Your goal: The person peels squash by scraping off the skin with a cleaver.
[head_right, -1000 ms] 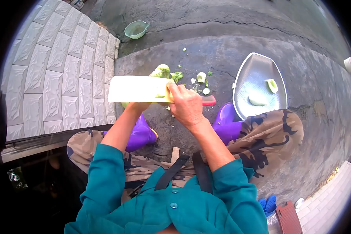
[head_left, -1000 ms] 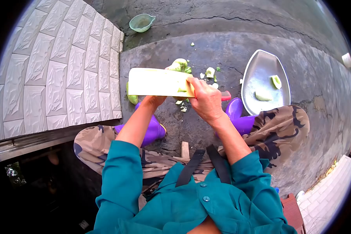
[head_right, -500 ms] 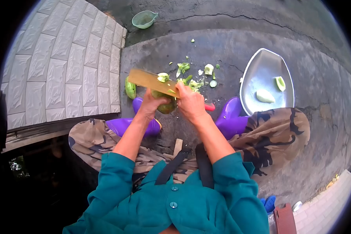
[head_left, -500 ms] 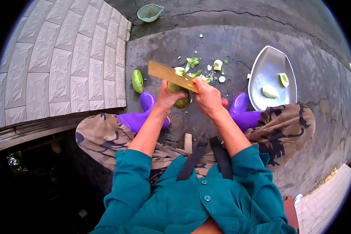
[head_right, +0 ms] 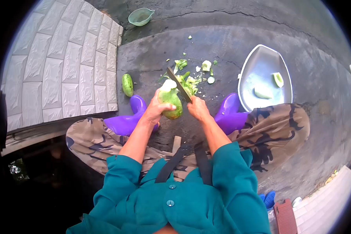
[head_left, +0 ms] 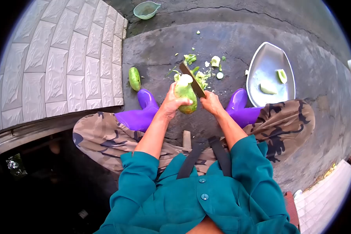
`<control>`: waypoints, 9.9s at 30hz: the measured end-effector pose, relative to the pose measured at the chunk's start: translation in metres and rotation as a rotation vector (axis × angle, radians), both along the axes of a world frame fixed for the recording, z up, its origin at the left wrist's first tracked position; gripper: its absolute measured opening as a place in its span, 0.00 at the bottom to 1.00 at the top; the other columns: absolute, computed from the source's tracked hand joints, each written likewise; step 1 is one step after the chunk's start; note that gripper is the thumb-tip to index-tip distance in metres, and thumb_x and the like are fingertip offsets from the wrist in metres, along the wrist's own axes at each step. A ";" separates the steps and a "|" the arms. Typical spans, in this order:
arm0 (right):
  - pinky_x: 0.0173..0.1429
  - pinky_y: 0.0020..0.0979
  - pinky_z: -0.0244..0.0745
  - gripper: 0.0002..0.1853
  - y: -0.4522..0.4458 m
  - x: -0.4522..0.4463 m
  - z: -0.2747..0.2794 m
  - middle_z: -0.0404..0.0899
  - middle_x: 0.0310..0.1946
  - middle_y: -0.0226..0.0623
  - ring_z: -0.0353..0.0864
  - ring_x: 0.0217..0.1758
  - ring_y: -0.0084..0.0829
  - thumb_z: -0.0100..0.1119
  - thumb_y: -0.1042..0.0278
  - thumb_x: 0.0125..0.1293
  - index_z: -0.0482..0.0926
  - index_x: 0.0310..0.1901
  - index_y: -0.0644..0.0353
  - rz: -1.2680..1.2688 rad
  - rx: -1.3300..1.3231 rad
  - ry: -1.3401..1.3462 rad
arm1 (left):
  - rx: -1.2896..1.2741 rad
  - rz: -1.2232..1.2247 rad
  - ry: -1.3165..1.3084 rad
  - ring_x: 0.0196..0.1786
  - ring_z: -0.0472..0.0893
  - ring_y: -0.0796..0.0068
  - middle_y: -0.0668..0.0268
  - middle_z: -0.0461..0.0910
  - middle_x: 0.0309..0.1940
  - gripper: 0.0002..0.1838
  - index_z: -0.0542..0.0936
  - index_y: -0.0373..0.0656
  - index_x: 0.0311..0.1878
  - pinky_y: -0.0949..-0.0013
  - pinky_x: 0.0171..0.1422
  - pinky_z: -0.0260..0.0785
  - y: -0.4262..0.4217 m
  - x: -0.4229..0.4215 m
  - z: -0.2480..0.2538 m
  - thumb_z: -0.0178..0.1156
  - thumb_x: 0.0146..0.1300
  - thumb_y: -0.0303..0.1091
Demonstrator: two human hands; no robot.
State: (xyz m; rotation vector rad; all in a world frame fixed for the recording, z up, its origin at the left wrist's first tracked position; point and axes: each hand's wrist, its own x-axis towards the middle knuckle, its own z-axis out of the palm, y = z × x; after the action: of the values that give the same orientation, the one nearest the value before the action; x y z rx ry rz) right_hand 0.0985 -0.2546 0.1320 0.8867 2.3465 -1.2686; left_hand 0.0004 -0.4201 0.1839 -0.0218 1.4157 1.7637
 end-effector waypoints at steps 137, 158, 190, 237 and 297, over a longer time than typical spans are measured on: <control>0.39 0.50 0.76 0.11 0.000 -0.034 0.083 0.81 0.34 0.47 0.82 0.38 0.52 0.54 0.74 0.59 0.70 0.44 0.56 0.107 0.388 0.557 | 0.625 0.181 -0.375 0.47 0.82 0.48 0.49 0.78 0.51 0.31 0.70 0.41 0.63 0.47 0.34 0.81 -0.013 -0.008 0.049 0.52 0.62 0.53; 0.29 0.32 0.69 0.25 -0.056 -0.020 0.155 0.74 0.26 0.34 0.76 0.25 0.34 0.64 0.77 0.44 0.76 0.50 0.59 0.494 0.460 0.891 | 0.525 0.418 -0.531 0.37 0.83 0.48 0.47 0.81 0.40 0.37 0.75 0.41 0.55 0.51 0.41 0.80 -0.027 -0.027 0.052 0.54 0.58 0.67; 0.29 0.38 0.75 0.17 -0.042 -0.029 0.135 0.78 0.27 0.37 0.82 0.26 0.40 0.60 0.76 0.51 0.74 0.45 0.54 0.346 0.421 0.810 | 0.331 0.479 -0.167 0.46 0.82 0.66 0.59 0.80 0.47 0.24 0.75 0.45 0.55 0.62 0.53 0.76 -0.022 -0.013 0.061 0.49 0.69 0.54; 0.35 0.37 0.75 0.24 -0.048 -0.018 0.156 0.77 0.30 0.39 0.81 0.32 0.42 0.65 0.79 0.44 0.75 0.47 0.60 0.439 0.342 0.804 | 0.794 0.269 -0.535 0.51 0.79 0.47 0.47 0.75 0.55 0.42 0.67 0.34 0.64 0.51 0.57 0.74 -0.023 -0.021 0.026 0.47 0.63 0.65; 0.40 0.42 0.79 0.16 -0.035 -0.018 0.154 0.81 0.37 0.46 0.83 0.40 0.47 0.55 0.81 0.54 0.73 0.46 0.59 0.310 0.337 0.614 | 0.603 0.424 -0.294 0.60 0.74 0.52 0.49 0.72 0.59 0.34 0.67 0.39 0.65 0.51 0.67 0.66 -0.025 -0.016 0.020 0.45 0.70 0.60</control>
State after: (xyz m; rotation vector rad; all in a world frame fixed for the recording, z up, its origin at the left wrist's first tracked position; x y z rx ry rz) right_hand 0.0802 -0.2894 0.2862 0.1901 3.0867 -1.1441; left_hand -0.0160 -0.4455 0.2034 -0.2640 0.6596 2.3622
